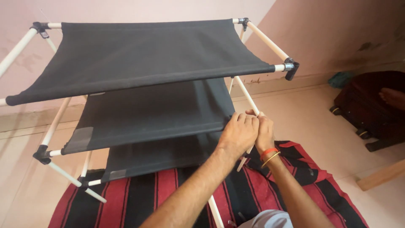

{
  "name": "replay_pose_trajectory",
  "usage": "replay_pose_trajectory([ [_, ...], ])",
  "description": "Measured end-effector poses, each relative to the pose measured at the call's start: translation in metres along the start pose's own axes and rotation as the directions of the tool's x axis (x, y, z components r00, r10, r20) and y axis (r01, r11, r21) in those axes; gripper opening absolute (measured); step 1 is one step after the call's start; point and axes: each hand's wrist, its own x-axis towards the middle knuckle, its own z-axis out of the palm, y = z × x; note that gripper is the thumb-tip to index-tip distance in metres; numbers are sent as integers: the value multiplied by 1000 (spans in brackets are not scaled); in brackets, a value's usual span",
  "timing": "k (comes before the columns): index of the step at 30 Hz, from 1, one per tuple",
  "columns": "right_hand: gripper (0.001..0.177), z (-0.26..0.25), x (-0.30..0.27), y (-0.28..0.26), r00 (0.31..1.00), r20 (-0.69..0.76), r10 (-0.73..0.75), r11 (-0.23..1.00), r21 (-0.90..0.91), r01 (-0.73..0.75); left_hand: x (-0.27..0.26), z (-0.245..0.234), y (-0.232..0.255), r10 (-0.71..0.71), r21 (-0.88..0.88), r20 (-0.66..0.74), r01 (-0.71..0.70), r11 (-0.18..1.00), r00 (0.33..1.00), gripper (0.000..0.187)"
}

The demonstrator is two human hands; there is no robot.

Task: The person assembles a three-tiered fabric shelf by inserting white plastic poles into black corner joints and securing the black fabric shelves. The person works on a red and black striped mat on the floor, handling poles and joints one at a time to build the frame.

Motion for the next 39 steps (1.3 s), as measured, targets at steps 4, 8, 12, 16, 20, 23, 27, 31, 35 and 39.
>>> replay_pose_trajectory([
  [4, 54, 3, -1, -4, 1000, -20, 25, 998, 66, -23, 5, 6, -7, 60, 14, 39, -61, 998, 997, 25],
  [8, 55, 4, 1, -7, 995, -43, 95, 994, 59, -92, 10, 8, -9, 99, -8, 105, -99, 995, 990, 23],
  [12, 56, 6, 0, -9, 995, -72, 75, 997, 5, -75, 13, 9, -14, 107, -49, 159, -100, 994, 982, 21],
  [16, 55, 6, -1, -13, 990, -81, 120, 993, 4, -120, 17, 7, -18, 132, -99, 234, -112, 989, 963, 28],
  [20, 54, 4, -3, -16, 982, -93, 163, 983, 101, -154, 16, 1, -20, 149, -127, 287, -117, 985, 946, 23],
  [23, 51, -3, -10, -13, 981, -61, 186, 968, 180, -173, 12, -2, -13, 123, -204, 315, -60, 977, 941, 28],
  [27, 50, 0, -11, -12, 978, -19, 209, 955, 218, -200, -1, -9, -11, 4, -225, 341, 78, 971, 940, 44],
  [31, 50, 7, -14, -11, 990, -102, 100, 989, 118, -88, -13, -21, -18, 18, -237, 236, 40, 971, 972, 39],
  [35, 47, 10, -13, -1, 983, -73, 171, 970, 187, -155, -45, -40, -35, -13, -176, 14, 15, 984, 1000, 58],
  [39, 50, 8, -10, 2, 996, -75, 42, 998, 54, -38, -123, -66, -86, -178, -88, -54, 173, 981, 983, 62],
])
